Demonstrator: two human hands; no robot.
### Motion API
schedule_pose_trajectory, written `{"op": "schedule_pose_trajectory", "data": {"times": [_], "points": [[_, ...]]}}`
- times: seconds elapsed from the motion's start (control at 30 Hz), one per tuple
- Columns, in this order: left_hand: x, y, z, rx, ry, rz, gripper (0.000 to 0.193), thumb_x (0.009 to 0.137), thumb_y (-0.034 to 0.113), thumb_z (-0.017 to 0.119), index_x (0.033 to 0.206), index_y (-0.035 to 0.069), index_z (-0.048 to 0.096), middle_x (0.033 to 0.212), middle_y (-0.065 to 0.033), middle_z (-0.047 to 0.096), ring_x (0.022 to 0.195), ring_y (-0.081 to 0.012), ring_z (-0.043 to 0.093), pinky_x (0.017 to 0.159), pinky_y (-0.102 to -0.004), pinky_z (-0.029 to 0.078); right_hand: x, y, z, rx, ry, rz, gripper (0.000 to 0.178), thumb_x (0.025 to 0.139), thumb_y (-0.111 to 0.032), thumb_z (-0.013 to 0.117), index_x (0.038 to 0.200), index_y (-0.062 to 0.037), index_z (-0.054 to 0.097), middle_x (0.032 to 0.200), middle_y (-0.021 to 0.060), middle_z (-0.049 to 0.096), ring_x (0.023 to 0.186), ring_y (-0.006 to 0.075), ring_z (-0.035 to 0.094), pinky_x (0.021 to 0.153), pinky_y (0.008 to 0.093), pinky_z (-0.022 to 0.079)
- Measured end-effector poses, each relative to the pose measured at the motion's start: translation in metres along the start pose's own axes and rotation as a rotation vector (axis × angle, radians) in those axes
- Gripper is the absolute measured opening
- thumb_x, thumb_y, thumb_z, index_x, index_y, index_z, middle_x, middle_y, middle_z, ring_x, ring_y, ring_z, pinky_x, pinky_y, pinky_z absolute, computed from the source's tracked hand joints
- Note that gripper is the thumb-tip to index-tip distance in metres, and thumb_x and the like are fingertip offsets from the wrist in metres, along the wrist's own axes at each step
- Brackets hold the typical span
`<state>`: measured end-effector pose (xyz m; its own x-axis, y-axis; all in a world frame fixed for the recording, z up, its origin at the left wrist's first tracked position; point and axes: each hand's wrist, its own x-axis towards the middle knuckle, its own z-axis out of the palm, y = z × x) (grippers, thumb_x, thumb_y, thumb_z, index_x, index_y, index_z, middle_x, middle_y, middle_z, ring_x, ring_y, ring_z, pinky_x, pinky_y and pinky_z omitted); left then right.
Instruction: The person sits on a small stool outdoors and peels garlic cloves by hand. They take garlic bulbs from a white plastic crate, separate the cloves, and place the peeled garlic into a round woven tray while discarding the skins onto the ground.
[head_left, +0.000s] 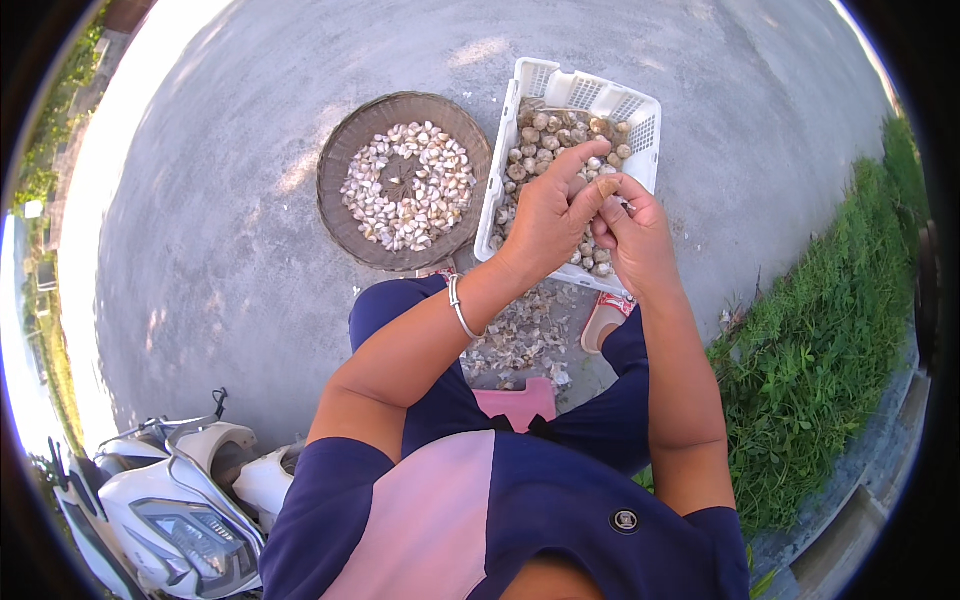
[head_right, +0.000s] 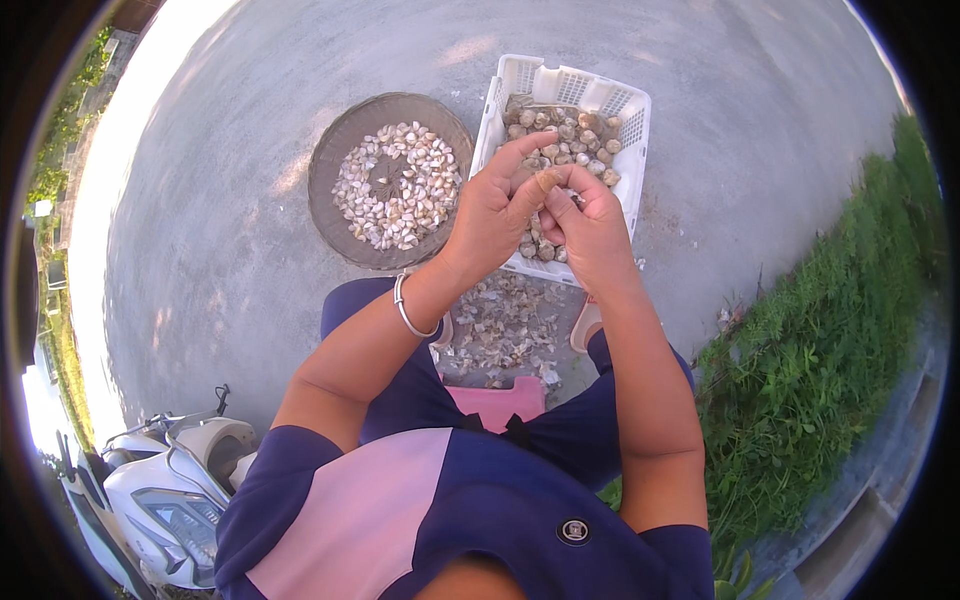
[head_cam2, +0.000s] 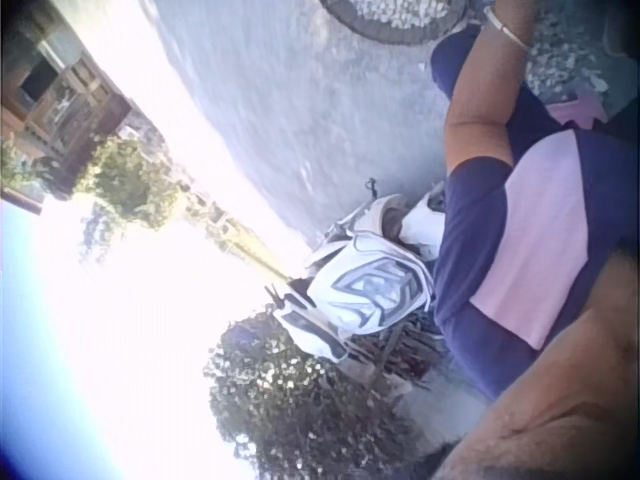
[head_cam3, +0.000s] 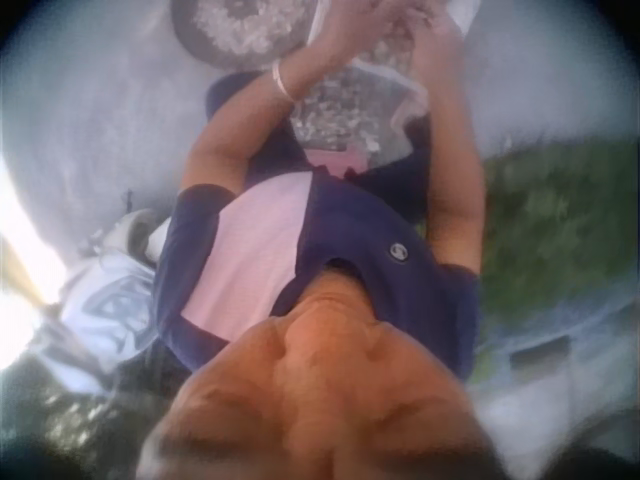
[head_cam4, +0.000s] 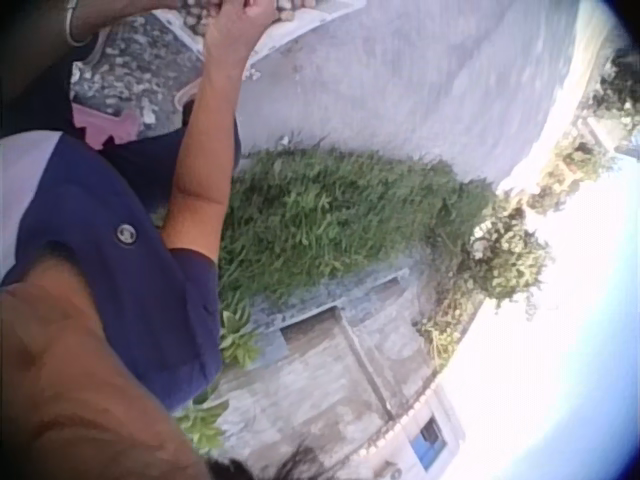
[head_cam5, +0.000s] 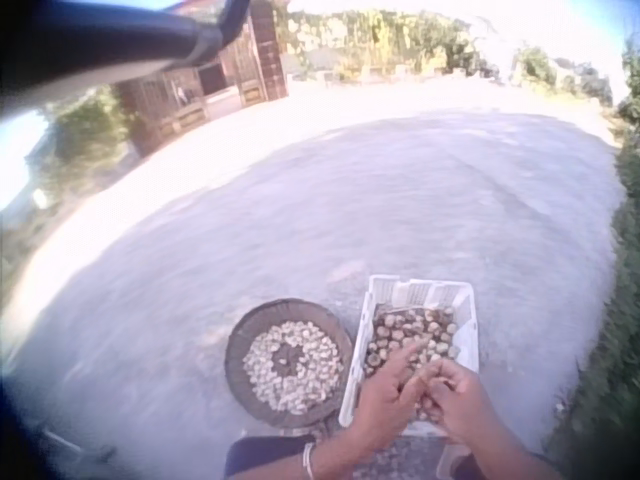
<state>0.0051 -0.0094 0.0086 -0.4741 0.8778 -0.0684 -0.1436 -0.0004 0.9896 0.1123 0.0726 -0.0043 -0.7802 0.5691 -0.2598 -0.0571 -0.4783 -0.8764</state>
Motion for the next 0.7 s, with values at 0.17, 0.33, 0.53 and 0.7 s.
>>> {"op": "schedule_pose_trajectory", "data": {"times": [0.17,0.33,0.53,0.7], "points": [[0.002,-0.008,-0.004,-0.187,0.052,-0.024,0.032,0.096,0.017,0.05,0.126,0.007,0.05,0.068,0.0042,0.052,0.057,-0.0012,0.045,0.049,-0.0178,0.04,-0.003,0.004,0.008,0.002,0.061,-0.048,0.013,0.094,-0.012,0.053,0.102,-0.0025,0.055,0.074,-0.0002,0.052,0.06,0.0045,0.043,0.051,0.0182,0.034],[0.008,-0.002,0.0,-0.35,0.02,-0.093,0.032,0.099,0.023,0.044,0.127,0.008,0.05,0.06,0.0061,0.04,0.052,-0.0023,0.035,0.046,-0.0185,0.031,0.0,-0.005,0.003,0.299,0.079,0.019,0.012,0.093,-0.01,0.055,0.102,-0.0019,0.055,0.078,0.0006,0.055,0.062,0.0058,0.046,0.052,0.0182,0.034],[0.009,-0.012,-0.017,-0.735,0.093,-0.269,0.046,0.101,0.034,0.031,0.129,0.0,0.045,0.086,-0.004,0.053,0.076,-0.0128,0.05,0.069,-0.0275,0.044,0.001,-0.008,-0.004,0.089,-0.009,0.024,0.011,0.091,-0.009,0.056,0.099,-0.0013,0.056,0.083,0.0023,0.059,0.063,0.006,0.047,0.053,0.0194,0.036],[0.015,-0.009,-0.01,-0.934,0.084,-0.343,0.065,0.099,0.048,0.02,0.128,-0.004,0.044,0.101,-0.0096,0.055,0.091,-0.0202,0.051,0.074,-0.0336,0.045,-0.002,-0.014,0.002,-0.354,0.027,-0.007,0.013,0.09,-0.008,0.055,0.1,-0.0007,0.057,0.086,0.003,0.061,0.064,0.0058,0.051,0.058,0.0202,0.042]]}}
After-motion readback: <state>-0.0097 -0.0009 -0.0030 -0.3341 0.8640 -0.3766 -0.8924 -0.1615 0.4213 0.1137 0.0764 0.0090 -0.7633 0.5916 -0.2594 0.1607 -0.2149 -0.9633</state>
